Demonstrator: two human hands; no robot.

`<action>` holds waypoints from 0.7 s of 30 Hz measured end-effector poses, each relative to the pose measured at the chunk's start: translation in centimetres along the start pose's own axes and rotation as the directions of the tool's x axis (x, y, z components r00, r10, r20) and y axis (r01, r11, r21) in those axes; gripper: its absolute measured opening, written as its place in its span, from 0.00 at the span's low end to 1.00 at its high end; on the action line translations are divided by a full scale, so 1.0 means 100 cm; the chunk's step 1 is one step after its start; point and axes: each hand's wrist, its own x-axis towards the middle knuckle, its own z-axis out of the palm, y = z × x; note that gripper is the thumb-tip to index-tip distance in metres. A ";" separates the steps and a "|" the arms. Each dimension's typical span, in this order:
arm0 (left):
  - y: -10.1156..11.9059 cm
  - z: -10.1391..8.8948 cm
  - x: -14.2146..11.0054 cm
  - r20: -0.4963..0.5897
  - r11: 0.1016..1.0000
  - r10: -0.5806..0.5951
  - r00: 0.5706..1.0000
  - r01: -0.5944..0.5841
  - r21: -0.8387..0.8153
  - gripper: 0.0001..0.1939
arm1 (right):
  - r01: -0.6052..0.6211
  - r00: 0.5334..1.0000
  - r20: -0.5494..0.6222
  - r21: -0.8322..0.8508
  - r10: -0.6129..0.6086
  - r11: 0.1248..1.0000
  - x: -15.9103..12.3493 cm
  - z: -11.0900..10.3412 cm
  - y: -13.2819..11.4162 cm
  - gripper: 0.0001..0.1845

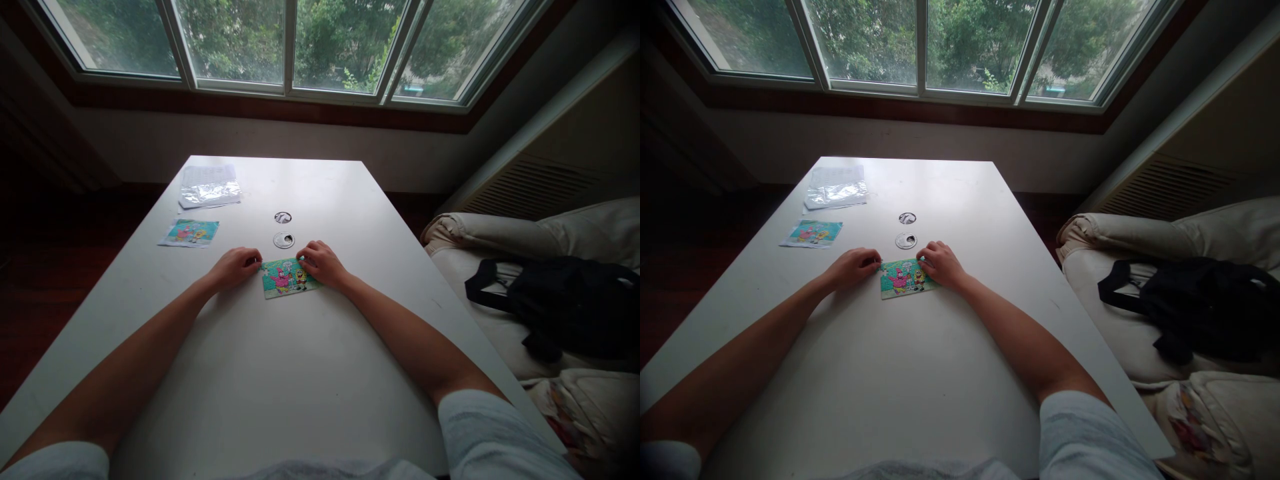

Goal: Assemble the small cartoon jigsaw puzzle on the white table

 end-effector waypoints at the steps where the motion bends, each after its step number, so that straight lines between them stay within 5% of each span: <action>1: 0.000 0.000 0.000 -0.001 1.000 0.000 1.000 0.000 0.000 0.12 | 0.002 1.000 0.001 0.000 -0.002 1.000 0.000 0.000 0.000 0.09; 21: 0.003 -0.001 0.000 -0.004 1.000 0.002 1.000 -0.002 -0.001 0.11 | -0.001 1.000 0.001 -0.002 0.001 1.000 0.000 0.001 0.001 0.09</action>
